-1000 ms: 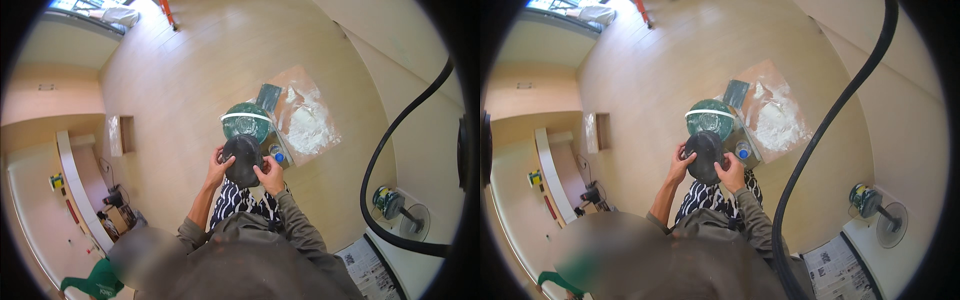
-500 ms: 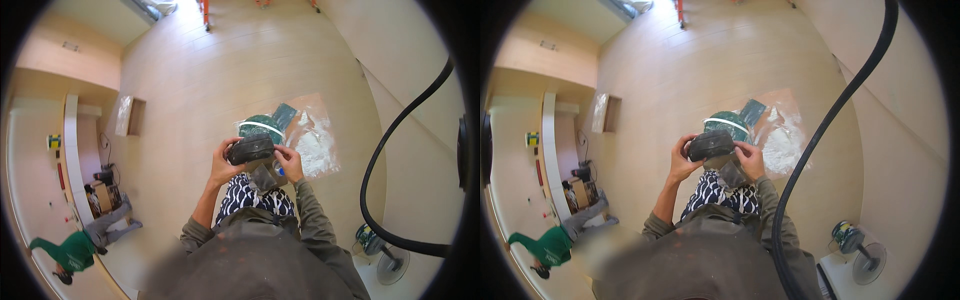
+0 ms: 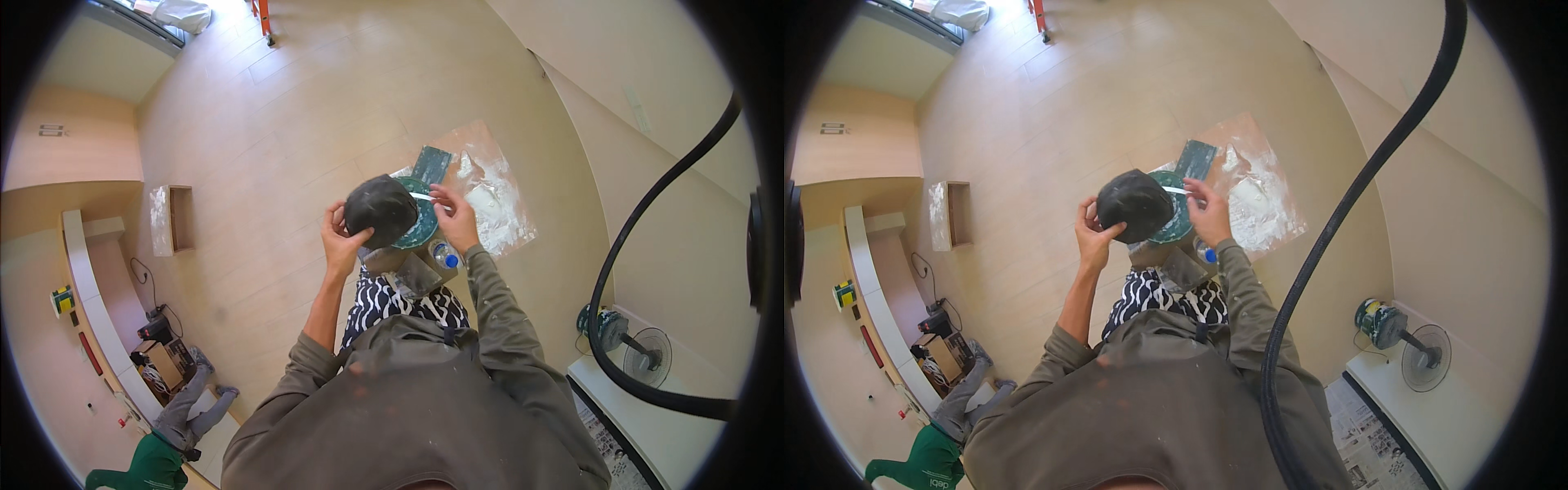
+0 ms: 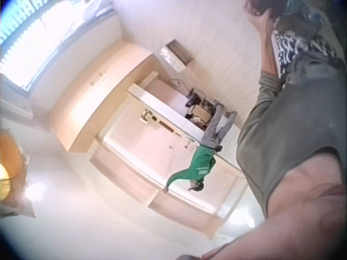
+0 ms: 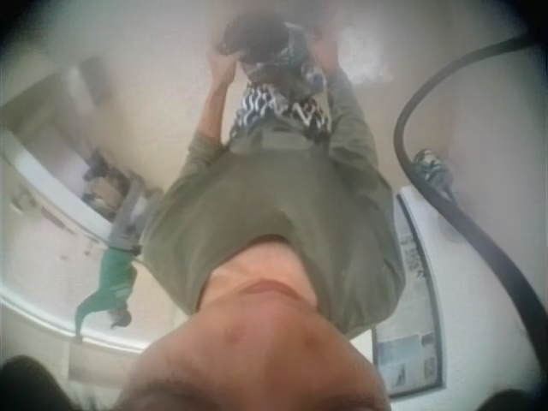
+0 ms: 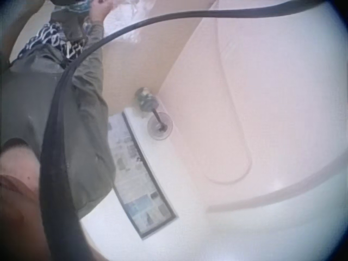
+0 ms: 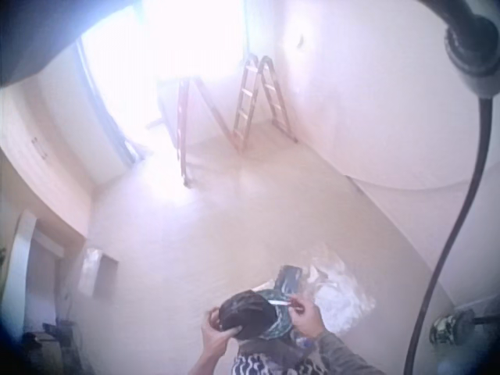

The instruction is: The person removes protective plastic film from a white cabinet door and aligns it with the hinges. They then use a utility knife to trim the film along the door edge and handle area.

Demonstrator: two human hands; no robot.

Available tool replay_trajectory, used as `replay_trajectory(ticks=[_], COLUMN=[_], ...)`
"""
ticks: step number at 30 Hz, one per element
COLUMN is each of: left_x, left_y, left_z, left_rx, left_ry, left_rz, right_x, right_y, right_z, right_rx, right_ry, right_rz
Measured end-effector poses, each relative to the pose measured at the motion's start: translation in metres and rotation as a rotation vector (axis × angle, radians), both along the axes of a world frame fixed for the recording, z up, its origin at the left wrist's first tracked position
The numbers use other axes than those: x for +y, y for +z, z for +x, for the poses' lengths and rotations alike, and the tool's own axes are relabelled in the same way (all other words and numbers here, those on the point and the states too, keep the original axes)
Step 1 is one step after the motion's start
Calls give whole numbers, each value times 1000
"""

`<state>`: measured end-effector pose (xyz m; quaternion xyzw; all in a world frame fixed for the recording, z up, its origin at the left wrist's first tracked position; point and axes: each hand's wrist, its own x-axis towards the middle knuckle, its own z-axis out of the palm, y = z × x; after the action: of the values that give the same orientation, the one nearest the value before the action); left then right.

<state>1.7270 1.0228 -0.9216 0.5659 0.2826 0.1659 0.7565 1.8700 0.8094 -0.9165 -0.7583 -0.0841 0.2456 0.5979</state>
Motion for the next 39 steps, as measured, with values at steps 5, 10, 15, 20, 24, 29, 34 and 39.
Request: replay_trajectory(ticks=[5, 10, 15, 20, 24, 29, 34, 39], left_x=[21, 8, -17, -42, -63, -77, -86, -96], left_y=[1, 5, 10, 23, 18, -1, -15, -33], left_z=[-9, -22, -25, -19, -13, -13, -8, -2], left_rx=[-86, -71, 28, -5, -37, 8, 32, 98], left_ry=[-29, -122, -108, 91, 155, 125, 206, 130], left_rz=[-512, -725, -795, -1057, -1111, -1148, -1227, -1147], right_x=[21, 29, 26, 6, 22, 9, 14, 31], right_y=[32, 87, 139, 175, 163, 150, 124, 83], right_z=[-18, -22, -17, -62, -121, -104, -68, -59], right_rx=[189, 209, -695, -928, -1032, -840, -396, -171], right_ry=[154, 316, 568, 769, 913, 659, 199, 127], right_rz=[136, 149, -293, -471, -647, -434, -199, -161])
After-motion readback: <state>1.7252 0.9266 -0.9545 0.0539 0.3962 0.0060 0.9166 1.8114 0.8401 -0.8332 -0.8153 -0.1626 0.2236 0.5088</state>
